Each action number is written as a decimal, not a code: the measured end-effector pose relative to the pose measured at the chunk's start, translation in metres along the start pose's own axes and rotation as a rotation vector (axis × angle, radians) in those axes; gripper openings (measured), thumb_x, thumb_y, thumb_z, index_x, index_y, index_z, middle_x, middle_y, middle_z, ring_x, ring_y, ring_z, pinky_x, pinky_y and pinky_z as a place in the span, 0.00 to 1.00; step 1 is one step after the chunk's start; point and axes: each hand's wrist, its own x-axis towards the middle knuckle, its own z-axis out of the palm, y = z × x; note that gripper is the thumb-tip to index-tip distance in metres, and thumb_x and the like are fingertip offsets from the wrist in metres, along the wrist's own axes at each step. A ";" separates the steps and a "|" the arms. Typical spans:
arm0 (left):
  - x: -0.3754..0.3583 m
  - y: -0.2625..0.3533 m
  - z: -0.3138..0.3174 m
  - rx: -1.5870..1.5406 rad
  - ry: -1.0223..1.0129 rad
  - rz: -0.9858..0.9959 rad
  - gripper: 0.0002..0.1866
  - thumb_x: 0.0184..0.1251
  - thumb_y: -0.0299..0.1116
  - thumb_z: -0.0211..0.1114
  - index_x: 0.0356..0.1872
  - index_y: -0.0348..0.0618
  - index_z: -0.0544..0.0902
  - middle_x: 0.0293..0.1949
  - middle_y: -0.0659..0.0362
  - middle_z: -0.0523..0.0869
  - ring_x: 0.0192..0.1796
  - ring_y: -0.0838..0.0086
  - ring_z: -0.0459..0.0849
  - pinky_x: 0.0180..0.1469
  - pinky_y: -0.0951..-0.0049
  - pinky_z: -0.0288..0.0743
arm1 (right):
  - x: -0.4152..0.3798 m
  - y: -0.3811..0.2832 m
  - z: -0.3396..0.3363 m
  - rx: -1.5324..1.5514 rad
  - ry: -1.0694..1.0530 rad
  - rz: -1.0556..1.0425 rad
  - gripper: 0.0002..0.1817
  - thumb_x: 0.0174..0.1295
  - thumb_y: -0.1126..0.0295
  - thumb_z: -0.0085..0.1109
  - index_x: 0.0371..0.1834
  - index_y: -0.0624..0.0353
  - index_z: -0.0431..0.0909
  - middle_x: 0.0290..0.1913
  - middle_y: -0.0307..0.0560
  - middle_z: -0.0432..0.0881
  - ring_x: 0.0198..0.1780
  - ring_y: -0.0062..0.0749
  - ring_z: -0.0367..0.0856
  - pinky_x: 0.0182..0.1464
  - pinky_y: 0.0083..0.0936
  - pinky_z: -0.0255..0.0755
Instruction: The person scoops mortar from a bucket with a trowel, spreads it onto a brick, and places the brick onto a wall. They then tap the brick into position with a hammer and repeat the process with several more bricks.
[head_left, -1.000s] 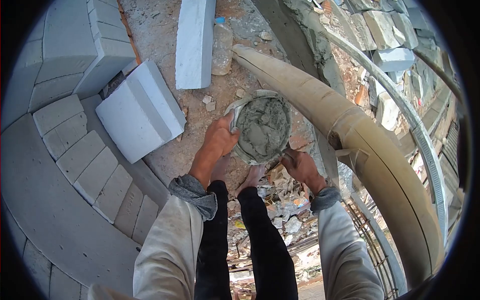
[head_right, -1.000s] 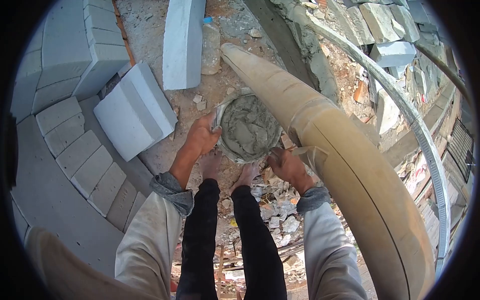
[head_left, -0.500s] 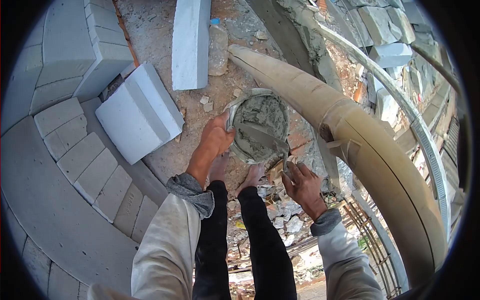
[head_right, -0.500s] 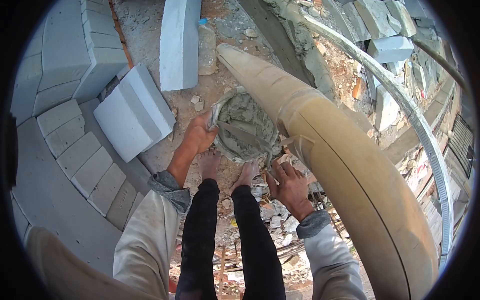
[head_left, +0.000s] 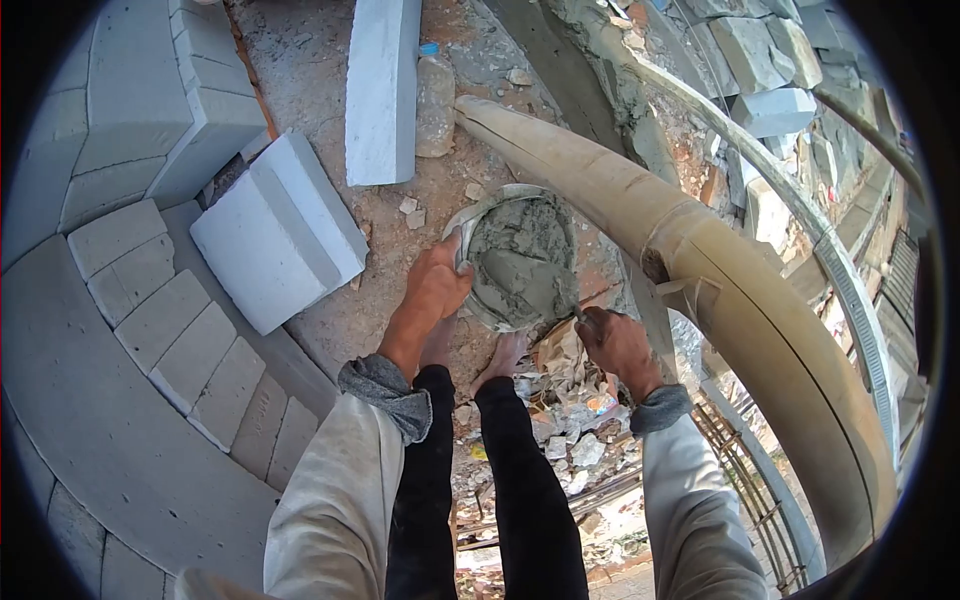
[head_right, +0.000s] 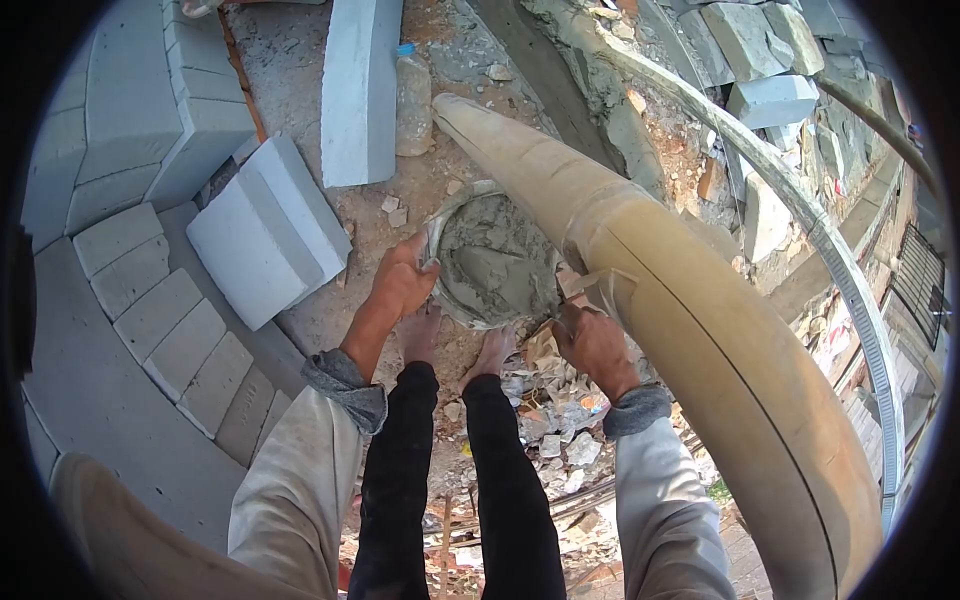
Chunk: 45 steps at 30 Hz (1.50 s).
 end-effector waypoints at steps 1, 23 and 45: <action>0.000 0.001 0.001 0.007 -0.023 -0.020 0.35 0.62 0.35 0.66 0.71 0.39 0.69 0.52 0.38 0.84 0.56 0.45 0.83 0.61 0.56 0.76 | 0.010 -0.006 0.010 0.035 0.010 -0.033 0.18 0.64 0.57 0.61 0.49 0.58 0.81 0.38 0.61 0.86 0.41 0.61 0.85 0.45 0.49 0.78; -0.193 -0.036 0.016 -0.815 0.285 -0.328 0.34 0.67 0.33 0.64 0.74 0.39 0.66 0.56 0.38 0.84 0.54 0.56 0.87 0.55 0.65 0.79 | -0.053 -0.212 -0.113 0.269 0.394 -0.159 0.18 0.59 0.61 0.66 0.41 0.67 0.78 0.41 0.65 0.83 0.41 0.63 0.84 0.42 0.48 0.79; -0.184 -0.153 -0.027 -0.753 0.329 -0.499 0.21 0.63 0.31 0.61 0.57 0.33 0.79 0.47 0.46 0.89 0.46 0.60 0.88 0.49 0.64 0.79 | 0.236 -0.227 -0.323 0.534 -0.315 0.108 0.15 0.60 0.63 0.64 0.32 0.69 0.81 0.26 0.48 0.82 0.27 0.36 0.82 0.32 0.33 0.78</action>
